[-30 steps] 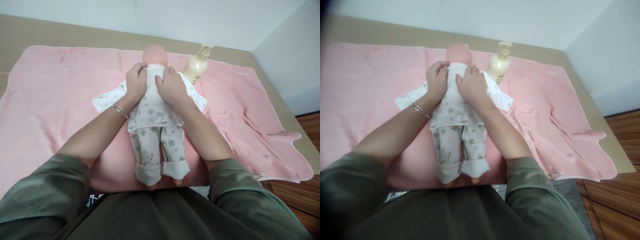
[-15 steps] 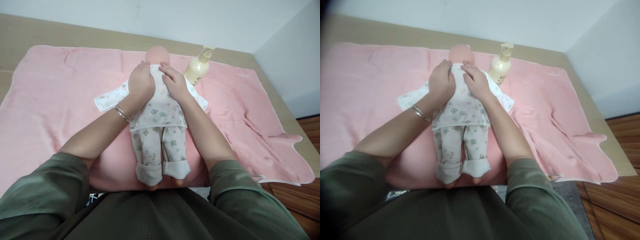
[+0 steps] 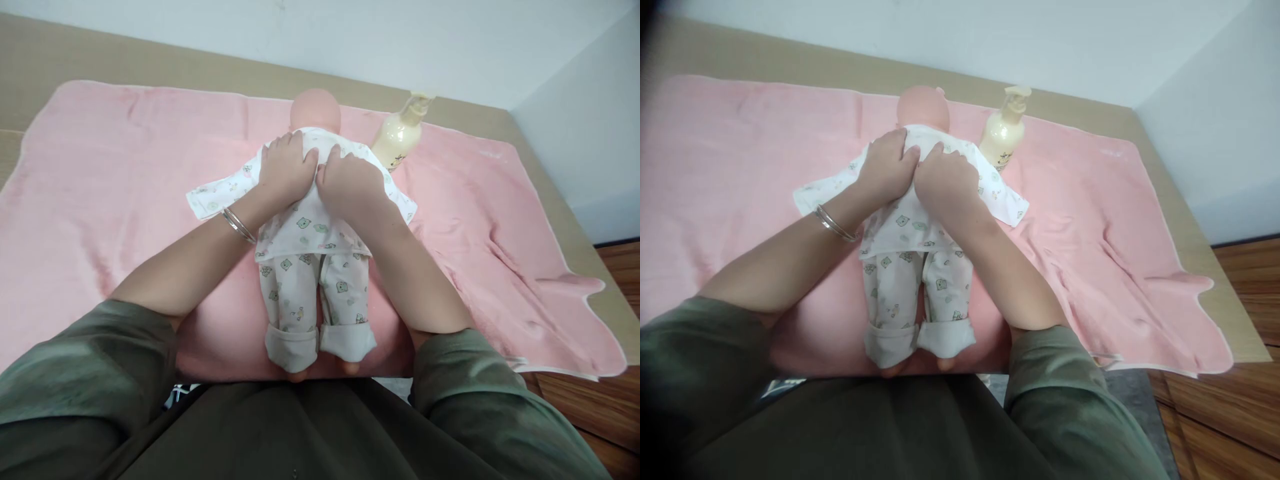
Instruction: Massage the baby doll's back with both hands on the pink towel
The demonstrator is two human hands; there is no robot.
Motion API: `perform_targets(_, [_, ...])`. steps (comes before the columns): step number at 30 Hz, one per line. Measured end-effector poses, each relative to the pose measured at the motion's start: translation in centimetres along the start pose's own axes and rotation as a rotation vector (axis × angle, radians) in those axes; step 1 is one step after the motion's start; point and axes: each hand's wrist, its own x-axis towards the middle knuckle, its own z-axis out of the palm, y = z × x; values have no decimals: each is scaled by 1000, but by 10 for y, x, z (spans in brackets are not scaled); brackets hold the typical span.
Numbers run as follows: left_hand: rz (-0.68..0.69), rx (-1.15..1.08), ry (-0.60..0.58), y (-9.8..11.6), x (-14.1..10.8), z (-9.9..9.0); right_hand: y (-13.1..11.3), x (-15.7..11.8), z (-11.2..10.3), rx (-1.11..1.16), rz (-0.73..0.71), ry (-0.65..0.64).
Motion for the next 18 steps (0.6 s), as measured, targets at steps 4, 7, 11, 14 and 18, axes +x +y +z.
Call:
perform_targets(4, [-66,39,-114,-1,5,-13,9,14,11,63,-70,1])
perform_targets(7, [-52,71,-145,10,-3,-18,26,36,17,191,-42,19])
perform_targets(11, [78,66,-13,27,-26,-11,39,49,15,224,12,7])
perform_targets(14, [104,55,21,33,-32,-9,35,45,10,169,15,-21])
perform_targets(18, [28,59,-91,25,-14,-23,13,26,4,90,-6,-3])
